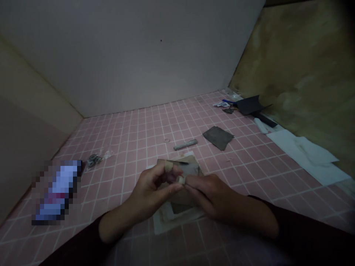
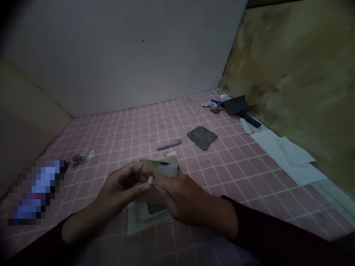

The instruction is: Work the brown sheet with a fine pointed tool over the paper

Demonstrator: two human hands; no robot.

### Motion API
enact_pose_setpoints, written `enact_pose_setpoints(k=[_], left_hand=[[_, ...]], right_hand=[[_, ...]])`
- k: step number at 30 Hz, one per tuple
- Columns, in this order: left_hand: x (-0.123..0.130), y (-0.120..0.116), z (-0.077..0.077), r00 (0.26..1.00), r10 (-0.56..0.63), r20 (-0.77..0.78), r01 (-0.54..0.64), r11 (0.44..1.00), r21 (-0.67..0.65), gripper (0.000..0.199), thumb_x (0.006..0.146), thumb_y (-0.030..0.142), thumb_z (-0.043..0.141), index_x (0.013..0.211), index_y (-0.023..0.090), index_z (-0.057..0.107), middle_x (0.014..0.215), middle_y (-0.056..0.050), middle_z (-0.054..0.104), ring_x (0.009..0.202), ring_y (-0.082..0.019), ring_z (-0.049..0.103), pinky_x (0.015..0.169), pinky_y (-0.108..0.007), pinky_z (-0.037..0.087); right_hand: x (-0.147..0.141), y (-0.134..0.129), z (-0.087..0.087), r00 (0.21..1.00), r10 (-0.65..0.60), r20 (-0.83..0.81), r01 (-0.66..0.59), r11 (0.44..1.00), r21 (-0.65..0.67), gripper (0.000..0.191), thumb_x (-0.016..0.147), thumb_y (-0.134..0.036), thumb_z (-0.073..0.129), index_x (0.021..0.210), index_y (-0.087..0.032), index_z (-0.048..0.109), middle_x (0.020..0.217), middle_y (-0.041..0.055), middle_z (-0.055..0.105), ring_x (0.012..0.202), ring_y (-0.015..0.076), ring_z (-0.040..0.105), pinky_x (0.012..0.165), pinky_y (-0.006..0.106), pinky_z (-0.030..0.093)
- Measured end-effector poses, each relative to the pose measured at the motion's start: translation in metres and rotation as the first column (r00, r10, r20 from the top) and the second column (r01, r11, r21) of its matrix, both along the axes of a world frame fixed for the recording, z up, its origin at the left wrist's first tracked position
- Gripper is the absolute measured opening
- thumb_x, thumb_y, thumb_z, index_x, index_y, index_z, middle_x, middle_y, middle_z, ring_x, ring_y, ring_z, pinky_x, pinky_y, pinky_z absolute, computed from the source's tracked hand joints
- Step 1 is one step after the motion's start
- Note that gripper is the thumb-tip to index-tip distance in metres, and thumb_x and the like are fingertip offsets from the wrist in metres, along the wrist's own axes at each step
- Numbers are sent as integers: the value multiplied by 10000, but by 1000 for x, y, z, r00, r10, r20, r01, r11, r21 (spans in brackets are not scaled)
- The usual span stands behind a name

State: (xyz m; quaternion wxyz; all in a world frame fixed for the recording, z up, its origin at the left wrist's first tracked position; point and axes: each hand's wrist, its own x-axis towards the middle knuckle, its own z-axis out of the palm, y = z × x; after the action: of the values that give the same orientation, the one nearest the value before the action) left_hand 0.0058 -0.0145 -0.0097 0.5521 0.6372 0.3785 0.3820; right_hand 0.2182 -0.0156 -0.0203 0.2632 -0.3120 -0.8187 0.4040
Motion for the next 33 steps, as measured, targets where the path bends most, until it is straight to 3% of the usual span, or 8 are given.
enact_pose_setpoints(k=[4, 7, 12, 15, 19, 23, 25, 33], left_hand=[[2, 2, -1, 998, 41, -38, -42, 998, -36, 203, 815, 226, 748, 974, 165, 638, 839, -3, 601, 725, -100, 564, 640, -200, 483], [-1, 3, 1, 999, -4, -50, 4, 1000, -5, 213, 844, 220, 720, 1031, 182, 626, 925, -22, 623, 800, -119, 599, 697, -219, 502], [-7, 2, 5, 993, -86, -76, 93, 990, 102, 206, 895, 197, 656, 1098, 212, 628, 1000, -40, 637, 894, -145, 608, 764, -245, 503], [-7, 1, 8, 993, -85, -86, 96, 987, 129, 183, 893, 205, 654, 1076, 207, 642, 976, -46, 645, 890, -156, 611, 739, -249, 504], [-6, -1, 8, 995, -65, -78, 75, 989, 129, 171, 890, 226, 657, 1057, 186, 653, 961, -62, 650, 872, -171, 619, 700, -257, 510], [-5, -2, 6, 995, -52, -83, 62, 990, 125, 175, 898, 232, 658, 1071, 204, 654, 915, -42, 656, 849, -163, 627, 719, -266, 515], [-4, -2, 4, 994, -35, -100, 47, 991, 122, 159, 894, 246, 666, 1048, 203, 665, 895, -37, 657, 842, -163, 627, 732, -273, 515], [-2, 4, -1, 999, -4, -35, 2, 998, -63, 185, 848, 252, 718, 1012, 179, 673, 892, -26, 638, 794, -131, 602, 689, -232, 479]], right_hand=[[-2, -2, -2, 999, -34, 39, 31, 997, 75, 171, 938, -169, 426, 770, -193, 439, 661, -35, 428, 552, 98, 373, 534, 266, 260], [0, 2, 3, 992, -4, -125, -40, 937, -348, 319, 985, -300, 431, 683, -198, 420, 568, -60, 380, 485, 80, 347, 478, 232, 270], [8, 17, 10, 904, -39, -425, -414, 162, -896, 273, 970, -380, 434, 753, -216, 456, 425, -137, 230, 328, 57, 75, 304, 176, 102], [10, 18, 10, 878, -22, -478, -477, 36, -878, 277, 957, -352, 451, 721, -207, 451, 413, -139, 253, 316, 45, 77, 293, 154, 106], [6, 10, 10, 907, -14, -421, -405, 246, -880, 311, 966, -410, 468, 728, -209, 477, 398, -140, 243, 308, 51, 128, 302, 165, 146], [0, 2, 10, 973, 43, -228, -168, 809, -564, 373, 991, -388, 434, 669, -200, 443, 503, -79, 355, 431, 71, 327, 430, 203, 278], [-1, 0, 7, 994, 16, -104, -40, 973, -227, 323, 993, -292, 421, 687, -193, 446, 597, -47, 420, 530, 87, 393, 520, 233, 313], [4, 1, -2, 989, -72, 129, 32, 958, 286, 153, 972, -161, 397, 991, -174, 548, 774, 25, 608, 631, 139, 519, 566, 266, 350]])
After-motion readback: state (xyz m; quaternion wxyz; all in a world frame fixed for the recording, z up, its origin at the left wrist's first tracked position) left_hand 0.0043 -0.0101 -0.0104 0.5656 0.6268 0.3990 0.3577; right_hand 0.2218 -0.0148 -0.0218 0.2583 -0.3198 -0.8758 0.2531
